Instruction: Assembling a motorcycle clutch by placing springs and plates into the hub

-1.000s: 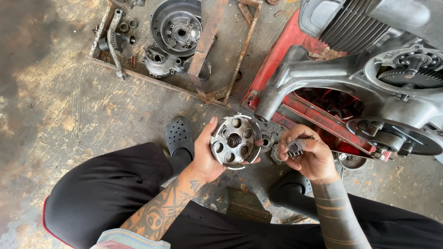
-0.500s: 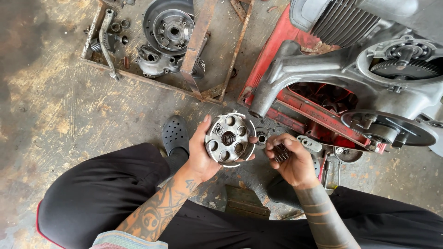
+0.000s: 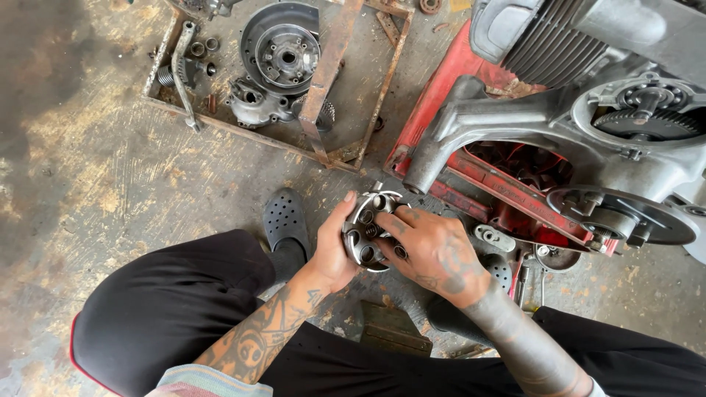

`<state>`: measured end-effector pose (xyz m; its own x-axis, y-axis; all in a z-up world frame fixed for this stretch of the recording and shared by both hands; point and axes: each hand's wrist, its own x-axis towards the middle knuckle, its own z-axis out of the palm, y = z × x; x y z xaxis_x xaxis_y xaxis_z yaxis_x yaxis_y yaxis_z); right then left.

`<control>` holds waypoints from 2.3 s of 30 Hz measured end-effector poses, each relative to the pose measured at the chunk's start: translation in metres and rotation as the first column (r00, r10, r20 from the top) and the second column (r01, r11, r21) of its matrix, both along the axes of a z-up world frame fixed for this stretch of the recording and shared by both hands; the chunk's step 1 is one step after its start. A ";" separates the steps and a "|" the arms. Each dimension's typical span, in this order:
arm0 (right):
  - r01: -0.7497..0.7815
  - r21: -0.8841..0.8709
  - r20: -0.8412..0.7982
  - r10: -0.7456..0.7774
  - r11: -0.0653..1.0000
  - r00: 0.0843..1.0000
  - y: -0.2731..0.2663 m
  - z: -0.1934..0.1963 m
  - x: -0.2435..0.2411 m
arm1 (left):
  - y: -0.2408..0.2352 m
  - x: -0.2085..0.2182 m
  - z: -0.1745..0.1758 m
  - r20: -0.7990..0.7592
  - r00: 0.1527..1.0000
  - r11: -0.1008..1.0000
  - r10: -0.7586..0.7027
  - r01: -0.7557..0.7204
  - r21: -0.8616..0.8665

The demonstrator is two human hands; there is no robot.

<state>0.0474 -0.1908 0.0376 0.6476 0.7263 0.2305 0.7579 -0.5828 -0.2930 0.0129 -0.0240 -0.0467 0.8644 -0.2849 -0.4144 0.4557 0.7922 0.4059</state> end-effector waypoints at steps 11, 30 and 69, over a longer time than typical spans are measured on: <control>0.614 0.691 -0.701 0.562 0.382 0.439 -0.044 -0.067 0.012 | -0.007 0.002 0.049 -0.166 0.986 0.999 0.021 -0.013 0.049; 0.236 0.395 -0.447 -0.038 0.888 0.894 -0.007 -0.001 -0.001 | -0.007 -0.001 -0.025 -0.092 0.995 0.999 -0.039 0.040 0.008; 0.740 -0.263 -0.906 -0.422 0.619 0.031 -0.130 -0.409 -0.040 | 0.037 0.002 0.043 0.116 0.983 0.970 0.145 -0.118 -0.214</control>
